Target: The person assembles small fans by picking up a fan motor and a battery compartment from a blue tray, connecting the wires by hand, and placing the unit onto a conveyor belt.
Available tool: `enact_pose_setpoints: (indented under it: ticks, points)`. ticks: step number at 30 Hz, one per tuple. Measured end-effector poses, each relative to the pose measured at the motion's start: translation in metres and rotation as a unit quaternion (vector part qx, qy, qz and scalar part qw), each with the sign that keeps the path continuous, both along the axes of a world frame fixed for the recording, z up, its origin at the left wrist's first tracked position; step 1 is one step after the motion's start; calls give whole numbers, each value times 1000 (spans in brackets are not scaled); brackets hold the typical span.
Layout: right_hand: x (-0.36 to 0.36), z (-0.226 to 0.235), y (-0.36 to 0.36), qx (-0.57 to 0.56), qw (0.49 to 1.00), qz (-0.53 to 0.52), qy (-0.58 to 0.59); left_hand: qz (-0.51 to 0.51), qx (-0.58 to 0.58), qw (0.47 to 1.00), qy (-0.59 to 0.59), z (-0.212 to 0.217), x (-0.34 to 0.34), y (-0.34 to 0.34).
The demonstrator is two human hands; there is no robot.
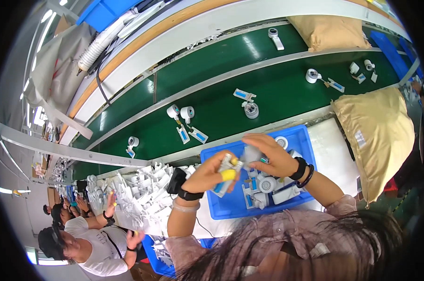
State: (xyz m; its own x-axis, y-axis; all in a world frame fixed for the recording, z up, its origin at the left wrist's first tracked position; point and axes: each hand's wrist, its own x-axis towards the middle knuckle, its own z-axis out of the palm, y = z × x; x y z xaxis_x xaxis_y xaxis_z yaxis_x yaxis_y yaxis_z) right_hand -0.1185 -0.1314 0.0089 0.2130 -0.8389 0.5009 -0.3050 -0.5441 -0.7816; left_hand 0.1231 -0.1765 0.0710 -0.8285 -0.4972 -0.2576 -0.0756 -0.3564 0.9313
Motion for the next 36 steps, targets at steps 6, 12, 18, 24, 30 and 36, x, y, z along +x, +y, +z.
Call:
enact_pose_setpoints:
  ticks: [6,12,18,24,30,36]
  points:
    - [-35,-1,46,242,953,161,-81,-102,-37,993,-40,13,-40,21]
    - [-49,-4,81,162,957,160,-179,-203,-70,973,-89,23,-59,42]
    - [-53,-18,98,122,970,197,-77,-270,-109,946,-140,39,-80,57]
    - [-69,0,114,241,934,235,-118,-331,-353,828,-282,39,-76,70]
    - [-70,-9,117,301,916,181,-192,-18,-517,807,-285,2,-89,97]
    - [-65,-3,117,17,997,-68,21,154,-277,941,-121,-33,-95,116]
